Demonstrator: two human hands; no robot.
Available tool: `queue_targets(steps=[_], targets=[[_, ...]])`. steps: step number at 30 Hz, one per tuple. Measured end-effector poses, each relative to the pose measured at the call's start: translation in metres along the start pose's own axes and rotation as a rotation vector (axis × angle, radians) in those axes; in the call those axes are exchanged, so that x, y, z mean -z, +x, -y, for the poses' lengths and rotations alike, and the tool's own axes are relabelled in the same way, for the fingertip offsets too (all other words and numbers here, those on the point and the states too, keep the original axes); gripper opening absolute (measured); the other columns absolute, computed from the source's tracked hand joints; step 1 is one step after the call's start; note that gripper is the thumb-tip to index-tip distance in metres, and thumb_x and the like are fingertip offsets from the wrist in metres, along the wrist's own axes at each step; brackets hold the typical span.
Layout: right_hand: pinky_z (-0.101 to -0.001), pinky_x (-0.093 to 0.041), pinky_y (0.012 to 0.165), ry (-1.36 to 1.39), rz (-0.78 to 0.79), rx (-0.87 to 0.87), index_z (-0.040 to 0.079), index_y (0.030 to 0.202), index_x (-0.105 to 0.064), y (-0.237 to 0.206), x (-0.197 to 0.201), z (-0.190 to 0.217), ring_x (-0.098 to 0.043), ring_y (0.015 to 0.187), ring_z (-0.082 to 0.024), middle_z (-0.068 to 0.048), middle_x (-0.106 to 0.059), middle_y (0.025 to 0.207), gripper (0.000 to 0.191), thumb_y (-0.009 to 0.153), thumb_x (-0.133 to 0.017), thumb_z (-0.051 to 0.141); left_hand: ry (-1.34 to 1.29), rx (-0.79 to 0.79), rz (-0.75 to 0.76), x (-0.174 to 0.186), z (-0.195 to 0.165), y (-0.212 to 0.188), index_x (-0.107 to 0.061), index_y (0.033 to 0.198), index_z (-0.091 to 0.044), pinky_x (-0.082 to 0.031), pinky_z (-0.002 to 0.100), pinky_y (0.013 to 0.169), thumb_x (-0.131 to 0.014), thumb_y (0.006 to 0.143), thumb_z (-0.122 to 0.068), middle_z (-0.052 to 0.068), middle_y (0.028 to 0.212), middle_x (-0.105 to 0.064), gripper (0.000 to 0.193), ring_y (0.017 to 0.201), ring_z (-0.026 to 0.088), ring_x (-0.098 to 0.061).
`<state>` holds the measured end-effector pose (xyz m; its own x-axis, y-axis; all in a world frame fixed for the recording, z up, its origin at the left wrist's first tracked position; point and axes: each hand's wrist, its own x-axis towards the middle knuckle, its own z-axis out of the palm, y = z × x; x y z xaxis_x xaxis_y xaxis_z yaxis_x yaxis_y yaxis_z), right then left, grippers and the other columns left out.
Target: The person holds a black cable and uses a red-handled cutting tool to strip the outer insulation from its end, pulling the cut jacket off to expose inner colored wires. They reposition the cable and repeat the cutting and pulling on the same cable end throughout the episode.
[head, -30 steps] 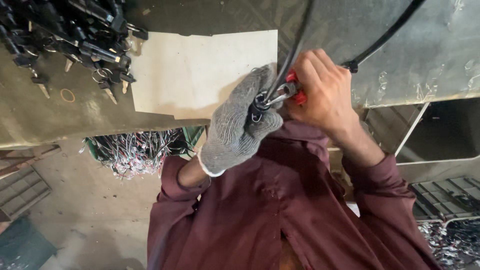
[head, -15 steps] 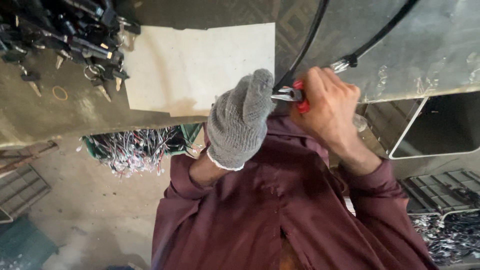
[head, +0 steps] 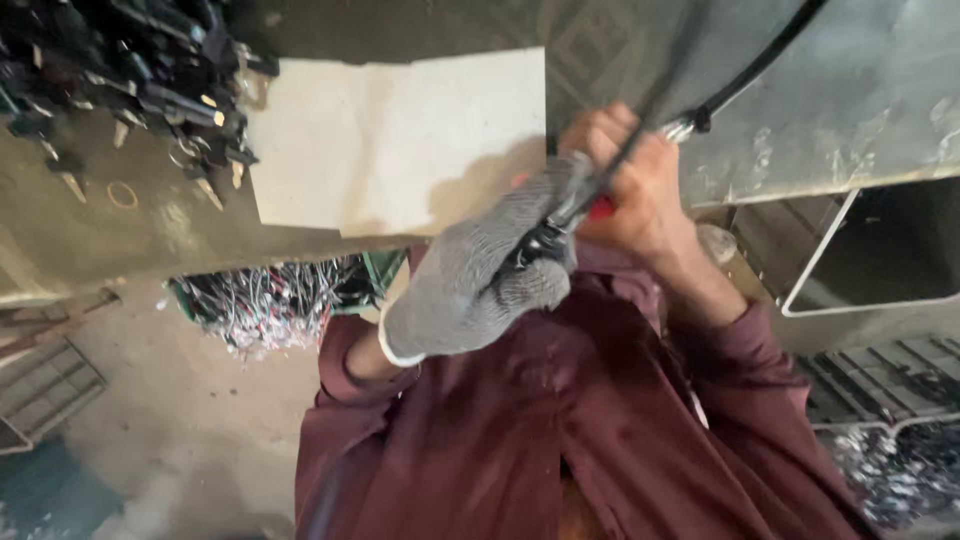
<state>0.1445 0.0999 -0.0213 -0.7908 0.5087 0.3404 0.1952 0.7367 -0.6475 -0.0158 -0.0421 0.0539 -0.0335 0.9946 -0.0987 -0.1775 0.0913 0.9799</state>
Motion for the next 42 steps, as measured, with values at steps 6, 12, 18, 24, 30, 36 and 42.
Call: queue_targets(steps=[6, 12, 18, 24, 30, 36, 42], targets=[[-0.0387, -0.048, 0.066, 0.141, 0.016, 0.089, 0.005, 0.084, -0.053, 0.012, -0.005, -0.018, -0.062, 0.077, -0.027, -0.007, -0.061, 0.084, 0.045, 0.086, -0.097, 0.014, -0.076, -0.002, -0.032, -0.014, -0.001, -0.006, -0.036, 0.161, -0.008, -0.049, 0.021, 0.074, -0.063, 0.108, 0.008, 0.000, 0.096, -0.055, 0.062, 0.077, 0.006, -0.050], [-0.0400, -0.052, 0.071, -0.009, 0.096, -0.096, 0.003, 0.100, -0.056, 0.006, 0.002, 0.001, -0.062, 0.084, -0.027, -0.009, -0.060, 0.093, 0.039, 0.078, -0.087, 0.013, 0.687, -0.117, -0.299, -0.008, -0.001, 0.005, -0.033, 0.158, -0.010, -0.054, 0.035, 0.075, -0.073, 0.107, -0.013, 0.009, 0.106, -0.066, 0.065, 0.085, 0.023, -0.068], [-0.0466, -0.049, 0.082, -0.367, 0.134, -0.139, 0.003, 0.106, -0.058, 0.019, 0.000, 0.002, -0.061, 0.103, -0.035, -0.014, -0.061, 0.106, 0.046, 0.071, -0.081, 0.024, 0.994, 0.062, -0.439, 0.014, -0.006, 0.002, -0.043, 0.157, -0.007, -0.055, 0.039, 0.071, -0.071, 0.107, -0.028, 0.007, 0.107, -0.071, 0.061, 0.082, 0.023, -0.070], [-0.0575, -0.031, 0.117, -0.463, -0.111, -0.290, 0.004, 0.140, -0.061, -0.009, 0.058, -0.050, -0.054, 0.136, -0.037, -0.016, -0.061, 0.140, 0.058, 0.103, -0.088, 0.040, 1.126, -0.080, -0.868, 0.130, -0.029, -0.030, -0.043, 0.157, -0.006, -0.056, 0.036, 0.087, -0.056, 0.112, -0.016, 0.008, 0.124, -0.072, 0.048, 0.098, 0.024, -0.069], [-0.0544, -0.039, 0.107, -0.897, -0.275, -0.488, 0.001, 0.132, -0.063, -0.083, 0.087, -0.220, -0.054, 0.127, -0.043, -0.022, -0.062, 0.138, 0.043, 0.103, -0.070, 0.031, 1.711, 0.003, -0.982, 0.173, 0.008, -0.033, -0.036, 0.158, -0.005, -0.036, 0.053, 0.121, -0.066, 0.109, -0.045, 0.016, 0.158, -0.048, 0.070, 0.144, 0.038, -0.048], [-0.0445, -0.050, 0.083, -0.620, -0.287, -0.672, 0.002, 0.109, -0.062, -0.072, 0.112, -0.173, -0.068, 0.098, -0.035, -0.015, -0.070, 0.110, 0.017, 0.114, -0.054, 0.016, 1.409, -0.088, -0.442, 0.066, 0.031, 0.014, -0.049, 0.158, -0.017, -0.027, 0.054, 0.127, -0.072, 0.107, -0.046, 0.010, 0.163, -0.047, 0.062, 0.154, 0.034, -0.039], [-0.0312, -0.045, 0.076, -0.217, -0.187, -0.259, -0.004, 0.121, -0.061, -0.022, 0.146, 0.026, -0.062, 0.087, -0.024, -0.016, -0.066, 0.109, 0.017, 0.109, -0.049, -0.002, 1.250, -0.614, -0.388, 0.017, -0.010, 0.041, -0.056, 0.145, -0.021, -0.043, 0.050, 0.118, -0.083, 0.101, -0.038, 0.009, 0.145, -0.053, 0.054, 0.137, 0.033, -0.051]])
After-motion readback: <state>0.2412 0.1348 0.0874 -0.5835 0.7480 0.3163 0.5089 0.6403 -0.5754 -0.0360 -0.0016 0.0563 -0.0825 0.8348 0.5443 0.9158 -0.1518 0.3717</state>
